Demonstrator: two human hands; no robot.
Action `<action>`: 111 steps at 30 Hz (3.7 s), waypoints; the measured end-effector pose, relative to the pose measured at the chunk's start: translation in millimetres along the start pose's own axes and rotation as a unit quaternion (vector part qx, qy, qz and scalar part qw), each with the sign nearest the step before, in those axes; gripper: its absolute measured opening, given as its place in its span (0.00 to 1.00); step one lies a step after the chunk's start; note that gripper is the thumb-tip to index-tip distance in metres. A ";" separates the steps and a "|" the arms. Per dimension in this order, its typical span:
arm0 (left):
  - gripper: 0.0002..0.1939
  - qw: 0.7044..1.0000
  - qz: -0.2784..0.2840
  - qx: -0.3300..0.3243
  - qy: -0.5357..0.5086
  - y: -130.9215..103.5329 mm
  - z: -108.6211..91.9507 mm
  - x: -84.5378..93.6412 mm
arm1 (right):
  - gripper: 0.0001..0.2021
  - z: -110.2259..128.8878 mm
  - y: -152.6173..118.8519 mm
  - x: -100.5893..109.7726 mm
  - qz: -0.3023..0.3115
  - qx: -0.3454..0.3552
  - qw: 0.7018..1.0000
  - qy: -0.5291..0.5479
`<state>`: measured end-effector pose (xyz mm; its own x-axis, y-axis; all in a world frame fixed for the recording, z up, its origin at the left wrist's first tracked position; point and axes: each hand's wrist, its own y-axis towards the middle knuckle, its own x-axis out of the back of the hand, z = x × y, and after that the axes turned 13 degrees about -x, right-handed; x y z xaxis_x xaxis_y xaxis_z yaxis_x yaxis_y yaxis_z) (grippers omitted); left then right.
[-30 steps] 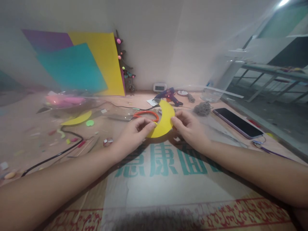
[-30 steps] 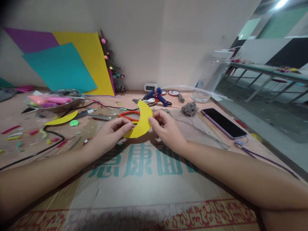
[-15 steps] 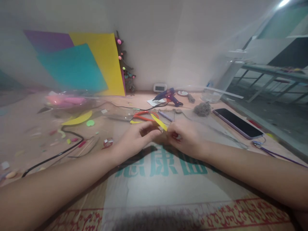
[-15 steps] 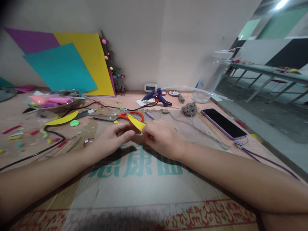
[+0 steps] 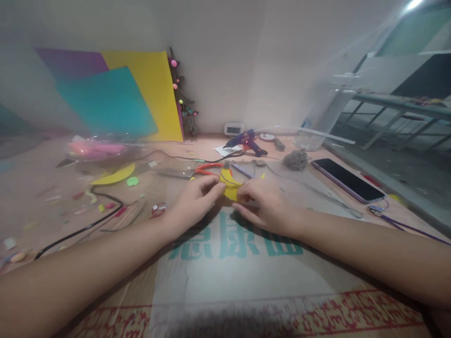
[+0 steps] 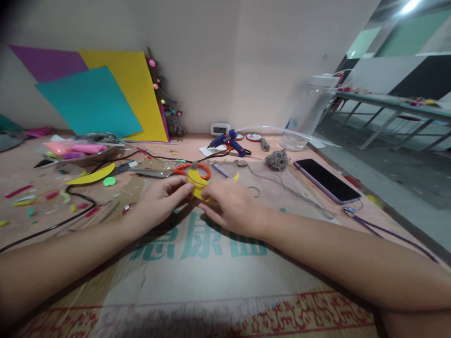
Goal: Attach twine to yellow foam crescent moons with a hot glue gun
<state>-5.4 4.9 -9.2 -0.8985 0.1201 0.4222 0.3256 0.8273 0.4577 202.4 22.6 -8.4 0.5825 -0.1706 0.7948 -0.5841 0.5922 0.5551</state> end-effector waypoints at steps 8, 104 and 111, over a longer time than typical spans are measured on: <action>0.13 0.998 -0.047 0.010 -0.026 0.5 -3.5 0.9 | 0.20 -17.4 4.8 -6.0 -0.025 -0.105 0.993 0.038; 0.08 0.998 -0.031 0.036 -0.036 -0.3 1.6 -3.2 | 0.12 -15.4 -12.7 27.2 0.037 -0.356 0.928 0.101; 0.07 0.999 -0.029 0.036 -0.029 -0.3 1.1 -3.4 | 0.11 -9.3 -10.1 29.7 0.029 -0.352 0.930 0.098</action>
<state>-2.7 4.8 -11.6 -0.9312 0.1009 0.3502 0.2531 0.8704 0.4223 230.9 18.9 7.3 0.6935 -0.0159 0.7202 -0.1435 0.9767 0.1597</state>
